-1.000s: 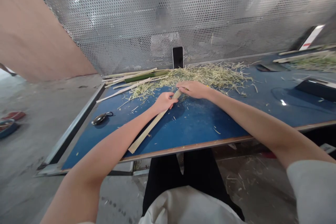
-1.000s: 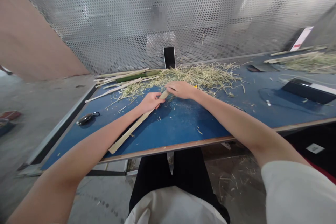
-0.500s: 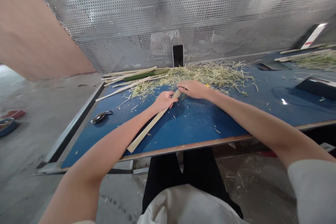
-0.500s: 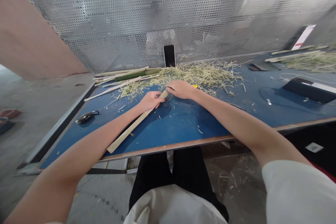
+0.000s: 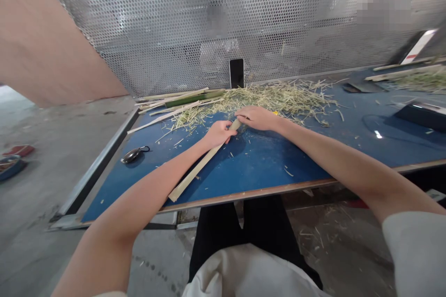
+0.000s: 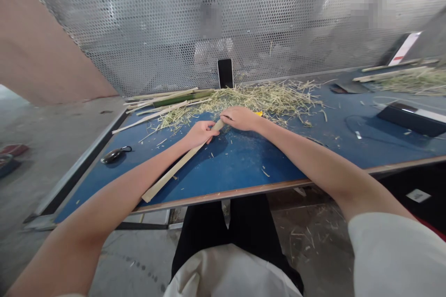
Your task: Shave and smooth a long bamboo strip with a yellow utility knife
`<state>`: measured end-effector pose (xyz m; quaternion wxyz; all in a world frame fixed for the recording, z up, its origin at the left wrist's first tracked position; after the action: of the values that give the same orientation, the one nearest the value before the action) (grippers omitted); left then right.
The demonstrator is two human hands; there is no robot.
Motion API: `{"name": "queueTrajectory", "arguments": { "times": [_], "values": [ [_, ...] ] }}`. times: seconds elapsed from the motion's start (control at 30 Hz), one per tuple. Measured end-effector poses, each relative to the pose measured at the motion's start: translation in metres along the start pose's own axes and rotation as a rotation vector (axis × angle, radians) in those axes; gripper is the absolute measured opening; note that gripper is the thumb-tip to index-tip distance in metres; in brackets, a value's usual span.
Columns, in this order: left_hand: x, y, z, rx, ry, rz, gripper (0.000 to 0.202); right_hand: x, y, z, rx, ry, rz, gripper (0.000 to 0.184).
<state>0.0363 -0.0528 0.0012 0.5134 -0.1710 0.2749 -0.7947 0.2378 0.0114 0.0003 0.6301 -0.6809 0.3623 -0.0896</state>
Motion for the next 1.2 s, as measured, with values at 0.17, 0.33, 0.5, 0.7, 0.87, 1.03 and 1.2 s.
{"name": "queueTrajectory", "arguments": {
  "times": [0.17, 0.33, 0.5, 0.7, 0.87, 1.03, 1.2],
  "values": [
    [-0.001, 0.0, -0.002, -0.019, 0.006, -0.005, 0.016, 0.0, -0.001, 0.005, -0.007, 0.034, -0.013, 0.057],
    [0.0, 0.0, 0.001, -0.017, -0.007, -0.001, 0.013, 0.0, 0.0, 0.005, -0.002, 0.046, -0.015, 0.054],
    [0.001, 0.001, 0.003, -0.023, -0.011, -0.002, 0.013, -0.001, 0.001, 0.007, -0.009, 0.06, -0.025, 0.053],
    [0.003, 0.002, 0.005, -0.054, 0.017, 0.001, 0.012, -0.002, 0.003, 0.009, -0.005, 0.041, -0.003, 0.051],
    [0.005, 0.004, 0.007, -0.146, 0.076, 0.02, 0.018, -0.002, 0.004, 0.006, 0.026, 0.015, 0.003, 0.055],
    [0.007, 0.005, 0.01, -0.222, 0.109, 0.021, 0.026, -0.003, 0.005, 0.001, 0.059, -0.012, 0.001, 0.058],
    [0.006, 0.006, 0.008, -0.235, 0.129, 0.033, 0.024, -0.003, 0.008, 0.002, 0.064, 0.007, -0.006, 0.057]
  ]
}}
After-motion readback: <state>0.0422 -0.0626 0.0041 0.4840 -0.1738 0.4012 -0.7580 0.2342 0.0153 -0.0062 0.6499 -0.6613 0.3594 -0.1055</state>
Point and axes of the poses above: each hand's wrist, its own x-axis away from the middle knuckle, its own y-axis out of the palm, z = x × y, the point moved 3 cm from there along -x, towards the middle knuckle
